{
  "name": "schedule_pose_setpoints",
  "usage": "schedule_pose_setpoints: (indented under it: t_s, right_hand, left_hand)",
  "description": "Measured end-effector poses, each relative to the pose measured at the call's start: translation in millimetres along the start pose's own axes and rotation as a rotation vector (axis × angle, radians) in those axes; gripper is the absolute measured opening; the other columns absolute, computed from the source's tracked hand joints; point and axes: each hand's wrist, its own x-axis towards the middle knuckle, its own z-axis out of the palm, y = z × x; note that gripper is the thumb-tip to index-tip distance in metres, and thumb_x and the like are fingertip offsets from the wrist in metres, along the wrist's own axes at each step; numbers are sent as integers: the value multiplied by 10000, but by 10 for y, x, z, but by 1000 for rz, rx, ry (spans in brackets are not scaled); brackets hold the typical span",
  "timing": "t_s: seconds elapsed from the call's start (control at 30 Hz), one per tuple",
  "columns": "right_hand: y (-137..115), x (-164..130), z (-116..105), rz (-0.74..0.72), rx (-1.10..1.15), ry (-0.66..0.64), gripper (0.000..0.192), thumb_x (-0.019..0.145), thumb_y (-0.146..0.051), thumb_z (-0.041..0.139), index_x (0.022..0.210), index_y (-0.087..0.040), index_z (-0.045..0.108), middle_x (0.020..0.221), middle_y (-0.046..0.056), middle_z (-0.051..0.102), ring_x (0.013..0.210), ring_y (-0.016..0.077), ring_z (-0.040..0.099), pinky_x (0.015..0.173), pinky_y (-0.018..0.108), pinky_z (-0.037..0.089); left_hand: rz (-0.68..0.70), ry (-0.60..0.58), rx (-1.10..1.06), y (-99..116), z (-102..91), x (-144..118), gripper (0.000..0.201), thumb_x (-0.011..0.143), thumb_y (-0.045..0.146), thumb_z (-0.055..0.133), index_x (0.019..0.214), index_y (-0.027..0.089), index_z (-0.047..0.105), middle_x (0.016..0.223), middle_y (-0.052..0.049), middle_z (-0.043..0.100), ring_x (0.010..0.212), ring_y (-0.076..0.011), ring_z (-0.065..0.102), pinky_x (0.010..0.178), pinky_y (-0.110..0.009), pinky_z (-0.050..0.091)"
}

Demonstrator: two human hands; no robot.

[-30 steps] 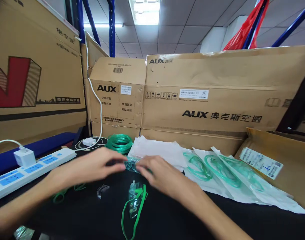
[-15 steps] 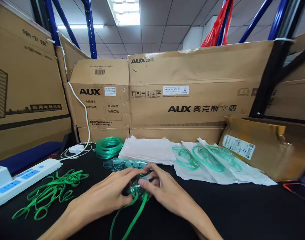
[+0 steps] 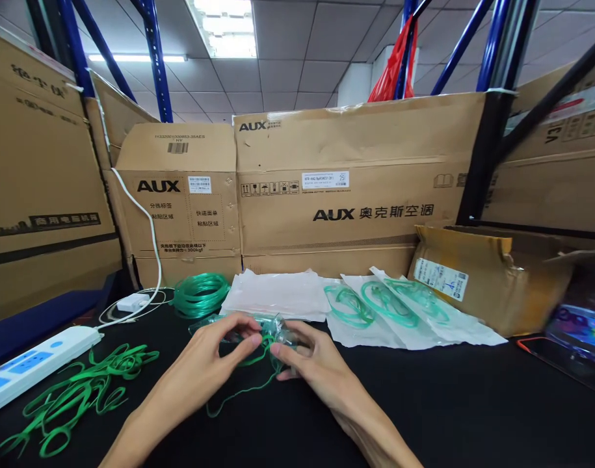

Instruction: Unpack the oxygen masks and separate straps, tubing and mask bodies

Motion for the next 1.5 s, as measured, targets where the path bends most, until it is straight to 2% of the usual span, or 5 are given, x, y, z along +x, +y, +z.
schedule_pose_setpoints:
  t_s: [0.63, 1.0, 1.17, 1.3, 1.5]
  right_hand:
    - [-169, -58, 13, 4, -38, -22, 621, 685, -468, 881, 1195, -225, 620, 1076, 49, 668, 943, 211, 671, 871, 352, 508]
    - [-293, -122, -42, -64, -165, -14, 594, 730, -492, 832, 1220, -216, 641, 1256, 113, 649, 1192, 293, 606, 1036, 459, 465]
    - [-362, -152, -197, -69, -159, 138, 618, 724, -538, 826, 1228, -230, 643, 1274, 135, 660, 1229, 340, 603, 1074, 548, 439]
    - [-439, -195, -316, -45, -192, 252, 698, 691, -568, 845, 1270, -241, 632, 1417, 153, 576, 1375, 362, 478, 1126, 563, 389]
    - [-371, -162, -175, -13, -213, 117, 647, 689, -537, 849, 1225, -231, 653, 1308, 135, 636, 1228, 333, 612, 1035, 473, 483]
  left_hand:
    - [-60, -195, -136, 24, -69, 6, 330, 933, 528, 571, 892, 214, 665, 765, 24, 579, 723, -162, 497, 652, -241, 372]
    - [-64, -117, 2, 74, -54, 5, 225, 936, 401, 550, 837, 239, 671, 740, 19, 614, 702, -168, 556, 632, -243, 384]
    - [-161, 84, 127, -95, -228, 43, 195, 926, 358, 537, 827, 222, 635, 760, 23, 625, 705, -169, 546, 650, -262, 370]
    - [-163, 28, 126, -130, -354, 26, 256, 950, 432, 522, 851, 233, 648, 778, 21, 615, 736, -184, 549, 676, -275, 385]
    - [-13, 70, 156, 18, -197, -8, 200, 944, 401, 605, 1083, 275, 673, 1016, 0, 660, 848, -199, 593, 790, -299, 438]
